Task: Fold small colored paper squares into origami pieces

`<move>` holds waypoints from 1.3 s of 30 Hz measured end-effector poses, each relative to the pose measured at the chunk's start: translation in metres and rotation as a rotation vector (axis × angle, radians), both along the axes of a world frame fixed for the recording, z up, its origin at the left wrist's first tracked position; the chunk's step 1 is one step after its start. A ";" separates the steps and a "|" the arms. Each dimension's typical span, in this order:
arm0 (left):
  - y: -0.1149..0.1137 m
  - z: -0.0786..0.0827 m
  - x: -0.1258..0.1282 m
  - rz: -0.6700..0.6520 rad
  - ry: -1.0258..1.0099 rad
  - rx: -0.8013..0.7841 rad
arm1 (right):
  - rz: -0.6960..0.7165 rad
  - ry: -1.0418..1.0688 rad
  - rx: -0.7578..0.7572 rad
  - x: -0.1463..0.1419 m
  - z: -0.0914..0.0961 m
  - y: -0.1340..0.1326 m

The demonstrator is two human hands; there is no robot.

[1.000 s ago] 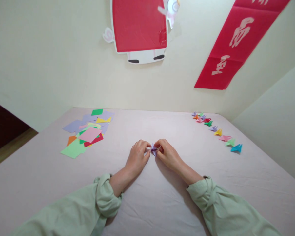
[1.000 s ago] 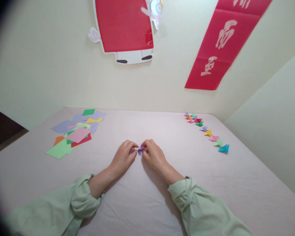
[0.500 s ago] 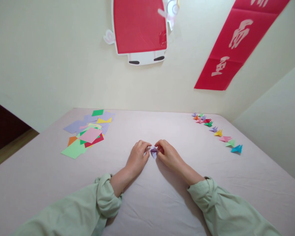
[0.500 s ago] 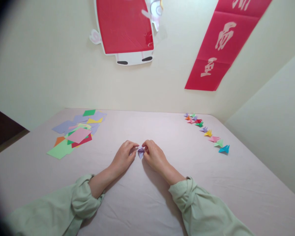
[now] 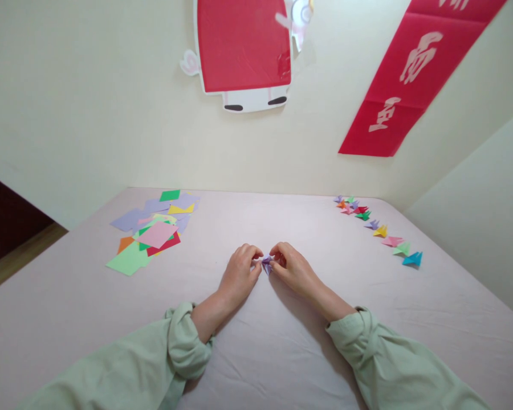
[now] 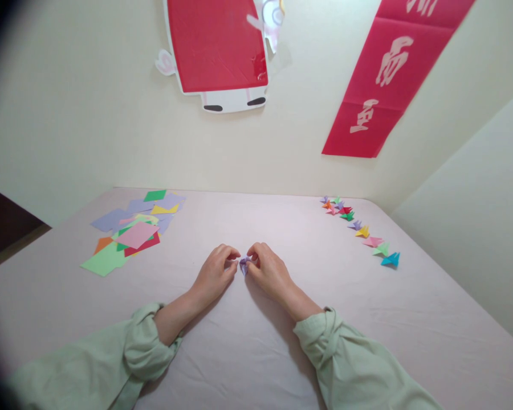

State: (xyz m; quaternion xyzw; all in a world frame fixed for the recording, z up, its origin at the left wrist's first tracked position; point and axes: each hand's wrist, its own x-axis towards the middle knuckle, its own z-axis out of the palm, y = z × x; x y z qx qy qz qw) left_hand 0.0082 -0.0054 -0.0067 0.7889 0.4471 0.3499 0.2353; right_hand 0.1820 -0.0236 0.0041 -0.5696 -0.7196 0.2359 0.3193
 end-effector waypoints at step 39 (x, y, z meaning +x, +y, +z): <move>0.004 0.002 0.005 0.013 -0.173 -0.222 | 0.016 0.029 0.093 -0.014 -0.010 -0.002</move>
